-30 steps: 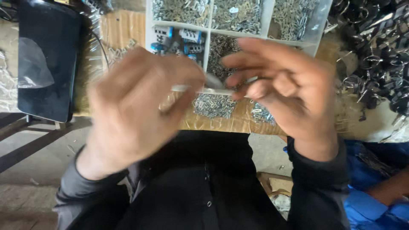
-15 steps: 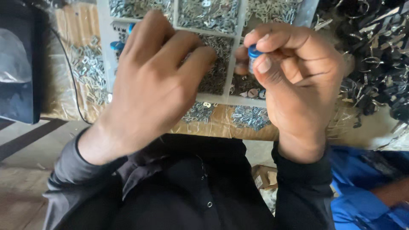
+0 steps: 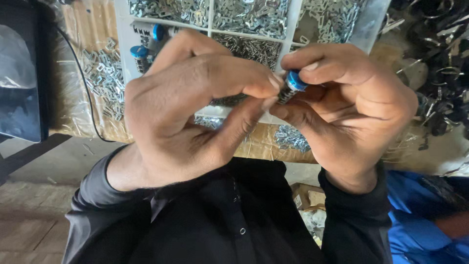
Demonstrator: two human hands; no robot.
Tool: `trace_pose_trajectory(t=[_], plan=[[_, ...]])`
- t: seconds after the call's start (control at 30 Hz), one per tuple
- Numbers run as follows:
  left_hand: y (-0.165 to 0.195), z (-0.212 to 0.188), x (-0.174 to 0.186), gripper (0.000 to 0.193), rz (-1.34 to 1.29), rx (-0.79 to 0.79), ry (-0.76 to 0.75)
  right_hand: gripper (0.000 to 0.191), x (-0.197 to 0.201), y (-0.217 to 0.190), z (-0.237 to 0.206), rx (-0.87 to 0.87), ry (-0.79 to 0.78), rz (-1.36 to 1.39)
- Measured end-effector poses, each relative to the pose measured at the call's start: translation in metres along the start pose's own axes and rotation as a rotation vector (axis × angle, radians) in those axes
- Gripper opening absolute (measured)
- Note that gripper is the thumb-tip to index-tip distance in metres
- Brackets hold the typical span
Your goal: The person sits at a workbench assembling lock cylinders. They pick small key pins from a compartment tray and press them one at a time into the pin chambers of a lock plug held in their hands, repeating the insertion cycle and occasionally reaching into the tray for more pins.
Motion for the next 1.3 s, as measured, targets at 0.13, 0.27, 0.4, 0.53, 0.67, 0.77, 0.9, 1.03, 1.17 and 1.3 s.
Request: trace_pose_trajectory(t=[0.13,0.27,0.4,0.53,0.67,0.77,0.9,1.03,1.17,1.3], plan=[[-0.003,-0.001,-0.001,0.017,-0.041,0.087,0.023,0.034,0.001,0.001,0.0,0.038,-0.005,0.036],[-0.005,-0.001,-0.002,0.017,-0.093,0.087,0.008,0.032,0.002,0.001,0.0,0.077,-0.016,-0.045],[-0.005,-0.001,-0.002,0.018,-0.126,0.076,0.022,0.029,0.003,0.001,0.0,0.091,-0.018,-0.1],[-0.01,-0.004,-0.005,0.018,-0.274,0.174,0.05,0.028,0.003,0.002,-0.001,0.089,-0.004,-0.133],[-0.012,-0.006,-0.007,0.017,-0.292,0.187,0.083,0.024,0.003,0.001,-0.001,0.072,-0.007,-0.131],[-0.011,-0.006,-0.009,0.018,-0.226,0.124,0.091,0.023,0.002,0.0,0.001,0.099,-0.037,-0.174],[-0.011,-0.006,-0.009,0.018,-0.196,0.088,0.091,0.024,0.002,-0.004,0.0,0.128,-0.041,-0.25],[-0.009,-0.006,-0.008,0.019,-0.116,0.016,0.095,0.026,-0.001,-0.006,0.0,0.186,-0.048,-0.285],[-0.01,-0.005,-0.007,0.022,-0.066,-0.024,0.089,0.026,0.0,-0.006,0.0,0.189,-0.054,-0.32],[-0.009,-0.006,-0.008,0.022,-0.06,-0.024,0.072,0.025,0.001,0.0,0.002,0.199,-0.082,-0.246]])
Point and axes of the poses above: each hand's wrist, its own z-axis towards the middle knuckle, its own x-axis out of the back of the hand, y = z × x, the point moved 4 cm from there along z, towards the middle knuckle, and after that the axes turned 1 degree about y, right-handed, at the moved point
